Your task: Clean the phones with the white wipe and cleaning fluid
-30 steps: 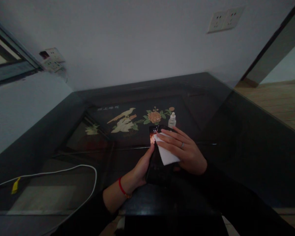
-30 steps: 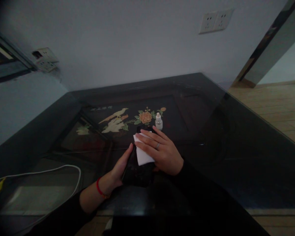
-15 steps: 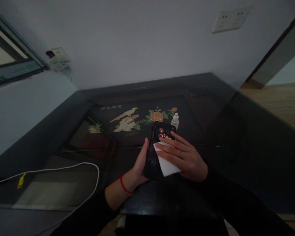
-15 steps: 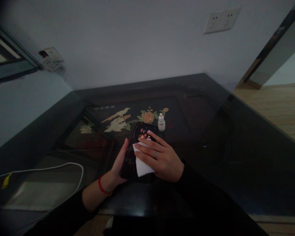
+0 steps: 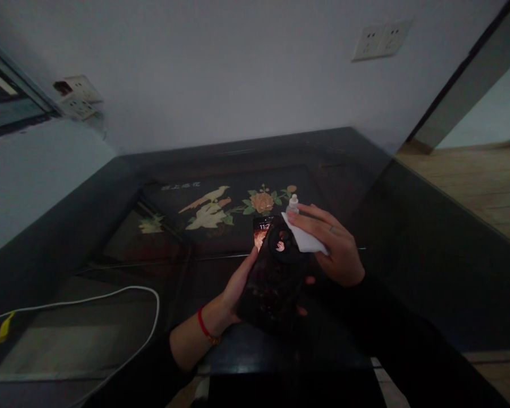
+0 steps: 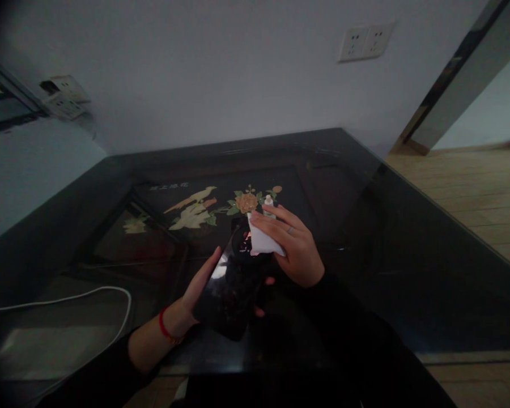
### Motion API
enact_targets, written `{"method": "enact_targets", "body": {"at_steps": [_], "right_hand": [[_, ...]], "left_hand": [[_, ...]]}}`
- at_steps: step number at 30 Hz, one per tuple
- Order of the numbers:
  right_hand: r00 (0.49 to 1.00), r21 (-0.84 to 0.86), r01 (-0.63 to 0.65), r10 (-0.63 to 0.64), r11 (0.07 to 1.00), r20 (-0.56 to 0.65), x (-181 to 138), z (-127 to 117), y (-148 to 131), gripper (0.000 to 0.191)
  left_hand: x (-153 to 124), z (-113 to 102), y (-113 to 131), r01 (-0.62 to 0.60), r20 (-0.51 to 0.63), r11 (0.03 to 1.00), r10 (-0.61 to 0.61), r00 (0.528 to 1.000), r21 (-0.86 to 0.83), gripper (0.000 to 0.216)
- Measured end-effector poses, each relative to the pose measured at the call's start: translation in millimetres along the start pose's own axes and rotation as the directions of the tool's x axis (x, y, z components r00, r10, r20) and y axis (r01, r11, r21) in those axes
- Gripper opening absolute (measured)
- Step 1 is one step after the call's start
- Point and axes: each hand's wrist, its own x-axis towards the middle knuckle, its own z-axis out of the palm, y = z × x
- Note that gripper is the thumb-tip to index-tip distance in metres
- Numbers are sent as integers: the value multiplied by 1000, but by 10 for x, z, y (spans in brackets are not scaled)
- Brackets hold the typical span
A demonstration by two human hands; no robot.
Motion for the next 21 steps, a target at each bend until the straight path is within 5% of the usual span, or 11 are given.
{"method": "enact_targets", "body": {"at_steps": [7, 12, 16, 21], "right_hand": [[999, -30, 35, -34, 999, 6, -19, -5, 34, 60], [987, -22, 155, -154, 988, 47, -51, 53, -47, 52], [948, 130, 278, -294, 952, 123, -84, 146, -211, 39], [972, 59, 211, -216, 976, 96, -87, 239, -298, 40]], "left_hand": [[-3, -7, 72, -121, -34, 992, 119, 992, -47, 76], [25, 26, 132, -315, -240, 945, 288, 927, -87, 63], [49, 35, 121, -304, -348, 946, 249, 904, -114, 62], [99, -16, -13, -259, -396, 953, 180, 900, -157, 58]]}}
